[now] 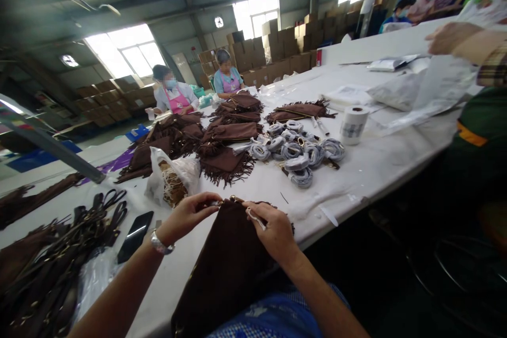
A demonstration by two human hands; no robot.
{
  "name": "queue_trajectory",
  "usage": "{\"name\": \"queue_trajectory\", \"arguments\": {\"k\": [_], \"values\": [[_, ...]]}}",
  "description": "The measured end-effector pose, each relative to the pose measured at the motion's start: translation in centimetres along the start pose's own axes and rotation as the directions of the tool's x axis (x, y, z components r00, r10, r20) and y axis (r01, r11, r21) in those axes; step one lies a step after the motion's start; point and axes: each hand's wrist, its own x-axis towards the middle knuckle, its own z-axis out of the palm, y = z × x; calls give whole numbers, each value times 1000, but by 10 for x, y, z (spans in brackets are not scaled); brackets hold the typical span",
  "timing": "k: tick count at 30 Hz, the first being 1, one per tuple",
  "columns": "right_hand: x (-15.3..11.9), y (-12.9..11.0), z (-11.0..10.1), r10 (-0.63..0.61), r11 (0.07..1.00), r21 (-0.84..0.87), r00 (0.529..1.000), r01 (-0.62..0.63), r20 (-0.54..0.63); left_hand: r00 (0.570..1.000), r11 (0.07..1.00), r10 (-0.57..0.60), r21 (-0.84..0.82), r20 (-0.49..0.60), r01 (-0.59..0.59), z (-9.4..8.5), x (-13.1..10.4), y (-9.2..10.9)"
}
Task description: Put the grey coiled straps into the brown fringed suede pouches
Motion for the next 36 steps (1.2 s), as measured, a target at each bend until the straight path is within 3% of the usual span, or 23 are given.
{"name": "queue_trajectory", "arguments": {"k": [6, 18, 24, 26, 28, 30, 31, 32, 34, 36], "values": [[3, -2, 5, 23, 998, -59, 1000, -23, 9, 999, 977, -15, -211, 51, 25, 2, -1, -19], [12, -11, 25, 3, 975, -220, 1000, 0, 14, 997, 982, 21, -187, -81, -36, 13, -7, -27], [12, -10, 26, 21, 987, -156, 999, -27, -39, 995, 981, -7, -193, -97, -12, 16, -6, -34], [10, -7, 21, 46, 989, -138, 997, -54, -64, 987, 989, 14, -142, -159, -37, 17, -8, -31], [3, -1, 12, 74, 988, -128, 992, -86, -99, 943, 998, 40, -33, -330, -54, 25, -16, -29], [-8, 6, 2, 119, 984, -112, 982, -136, -146, 876, 997, 16, 73, -482, 22, 39, -30, -32], [-17, 10, -3, 153, 980, -98, 973, -172, -172, 861, 992, -34, 88, -507, 91, 49, -38, -37], [-27, 14, -8, 195, 974, -76, 961, -213, -194, 873, 982, -112, 83, -475, 171, 59, -46, -43], [-50, 22, -13, 286, 955, -12, 932, -296, -224, 909, 945, -314, 4, -275, 328, 77, -61, -59], [-71, 28, -12, 361, 932, 73, 898, -354, -251, 900, 913, -404, -8, -161, 408, 86, -67, -76]]}}
